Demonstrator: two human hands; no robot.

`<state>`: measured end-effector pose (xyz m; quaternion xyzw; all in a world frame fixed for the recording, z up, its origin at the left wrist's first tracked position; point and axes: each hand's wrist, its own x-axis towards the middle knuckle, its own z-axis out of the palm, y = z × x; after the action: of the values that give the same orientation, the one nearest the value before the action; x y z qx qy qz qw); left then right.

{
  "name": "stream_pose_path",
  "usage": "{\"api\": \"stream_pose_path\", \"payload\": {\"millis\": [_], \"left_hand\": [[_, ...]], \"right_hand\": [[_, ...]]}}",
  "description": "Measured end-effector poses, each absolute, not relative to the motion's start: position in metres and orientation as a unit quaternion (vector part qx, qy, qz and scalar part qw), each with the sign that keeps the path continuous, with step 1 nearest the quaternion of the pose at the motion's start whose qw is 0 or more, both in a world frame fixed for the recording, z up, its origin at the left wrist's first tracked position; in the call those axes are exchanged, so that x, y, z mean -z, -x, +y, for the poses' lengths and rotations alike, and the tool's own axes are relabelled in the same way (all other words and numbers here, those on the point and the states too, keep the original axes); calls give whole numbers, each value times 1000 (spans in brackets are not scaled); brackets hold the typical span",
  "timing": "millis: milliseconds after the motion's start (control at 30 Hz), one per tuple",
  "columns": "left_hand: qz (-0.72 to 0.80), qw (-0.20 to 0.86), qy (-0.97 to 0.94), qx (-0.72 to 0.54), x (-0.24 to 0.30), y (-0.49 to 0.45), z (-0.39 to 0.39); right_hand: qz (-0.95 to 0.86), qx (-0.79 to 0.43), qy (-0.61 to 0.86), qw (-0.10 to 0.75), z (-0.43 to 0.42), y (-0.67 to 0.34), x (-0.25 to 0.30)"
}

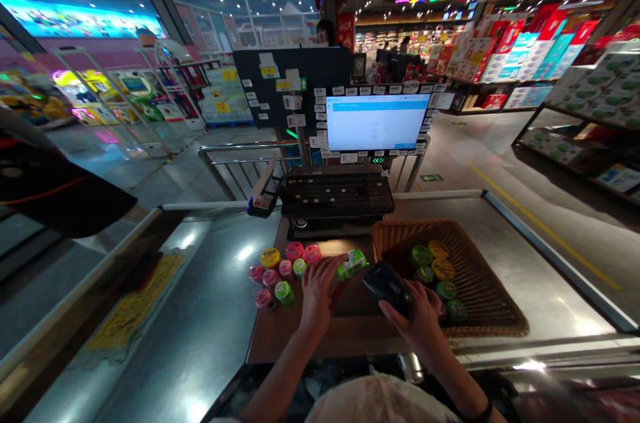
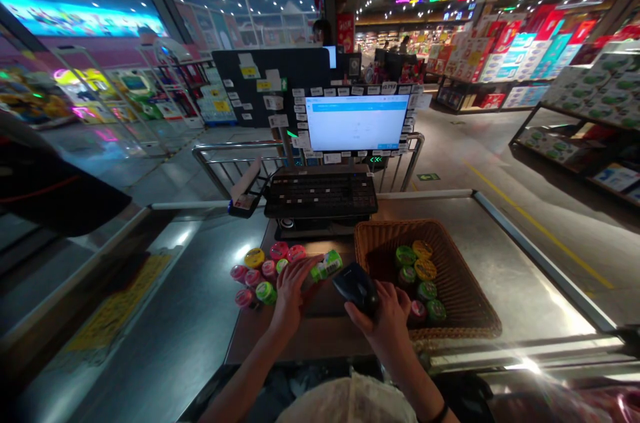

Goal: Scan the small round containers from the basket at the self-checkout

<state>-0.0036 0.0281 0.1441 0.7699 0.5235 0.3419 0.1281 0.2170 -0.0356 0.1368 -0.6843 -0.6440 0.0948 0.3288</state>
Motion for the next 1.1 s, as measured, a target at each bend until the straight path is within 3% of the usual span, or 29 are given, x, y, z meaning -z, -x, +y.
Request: {"api": "stream_pose_path", "payload": {"millis": [267,1100], "left_hand": [[523,111,-770,-348,-138,3,28],[536,92,-772,-330,-124,5,31]], "right_hand": [[-636,-100,680,351,-37,-214,-138],[-663,-68,678,312,-39,-212,-144]]}}
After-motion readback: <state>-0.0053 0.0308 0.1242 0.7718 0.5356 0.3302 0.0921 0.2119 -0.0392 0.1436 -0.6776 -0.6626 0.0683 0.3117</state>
